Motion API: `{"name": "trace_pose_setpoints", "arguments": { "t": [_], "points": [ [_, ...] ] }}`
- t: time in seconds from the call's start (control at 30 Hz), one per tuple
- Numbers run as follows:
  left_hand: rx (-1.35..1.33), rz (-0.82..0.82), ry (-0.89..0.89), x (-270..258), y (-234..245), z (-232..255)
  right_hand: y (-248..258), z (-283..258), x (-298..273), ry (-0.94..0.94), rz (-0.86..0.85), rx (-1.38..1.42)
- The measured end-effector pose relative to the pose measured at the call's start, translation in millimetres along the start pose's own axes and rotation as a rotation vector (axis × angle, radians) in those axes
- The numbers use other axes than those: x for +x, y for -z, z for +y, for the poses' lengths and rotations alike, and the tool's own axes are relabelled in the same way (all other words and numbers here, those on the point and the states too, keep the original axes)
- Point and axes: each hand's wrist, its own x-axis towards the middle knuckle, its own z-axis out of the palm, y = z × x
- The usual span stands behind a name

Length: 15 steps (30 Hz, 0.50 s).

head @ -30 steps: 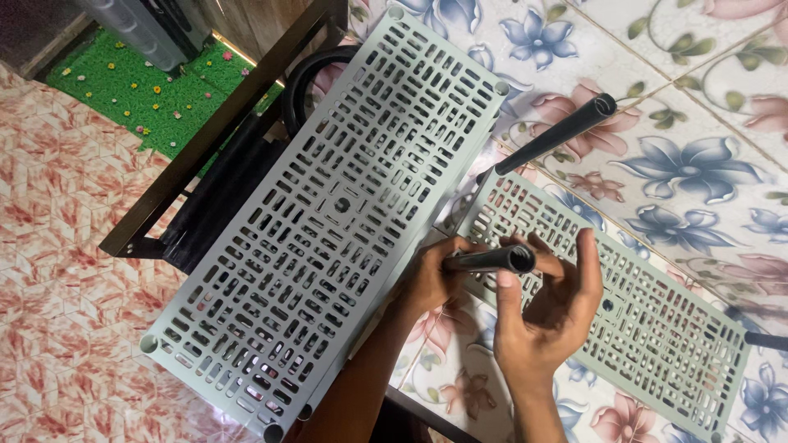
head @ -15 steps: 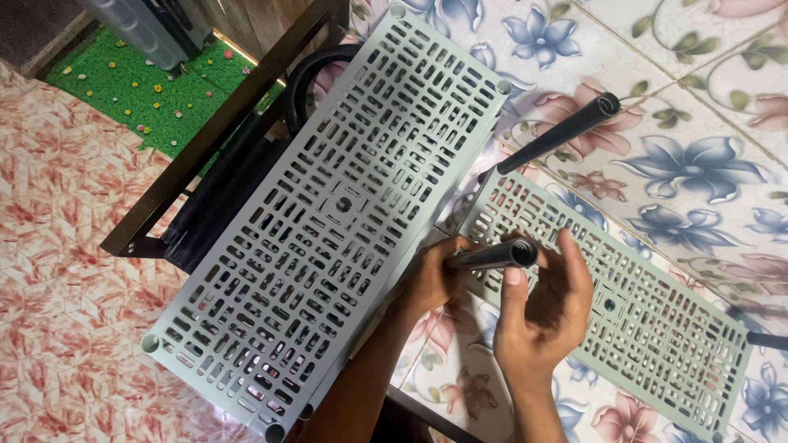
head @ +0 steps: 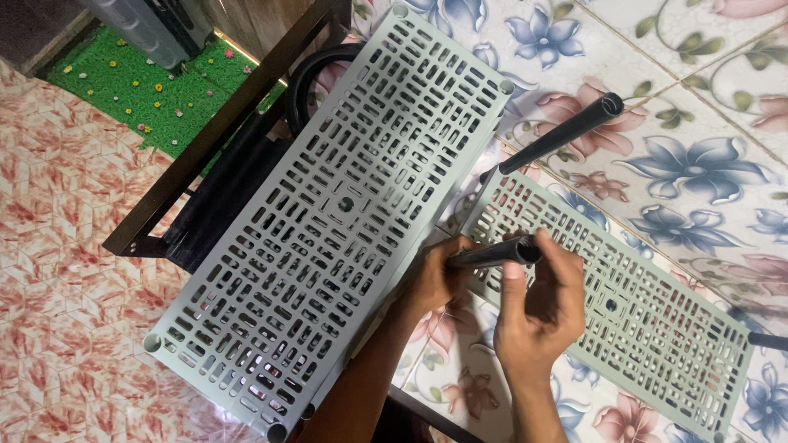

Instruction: The person assembles a metal shelving unit by inserting black cylindrical rods into the holes of perforated metal shelves. The person repeatedly aligns and secures the rods to connect the shelves together.

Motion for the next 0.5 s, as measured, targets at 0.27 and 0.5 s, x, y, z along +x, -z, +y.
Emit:
{"name": "trace_pose_setpoints", "arguments": {
  "t": [0.27,0.5],
  "points": [
    [0.480,-0.011,-0.286,-5.9,-4.3,17.5,9.1,1.5,2.9,0.081,-0.095,-0.033],
    [0.618,-0.025,-0.276,-9.9,-6.4,34.9,2.9,-0.3,1.7,0.068,-0.065,-0.040]
  ]
}}
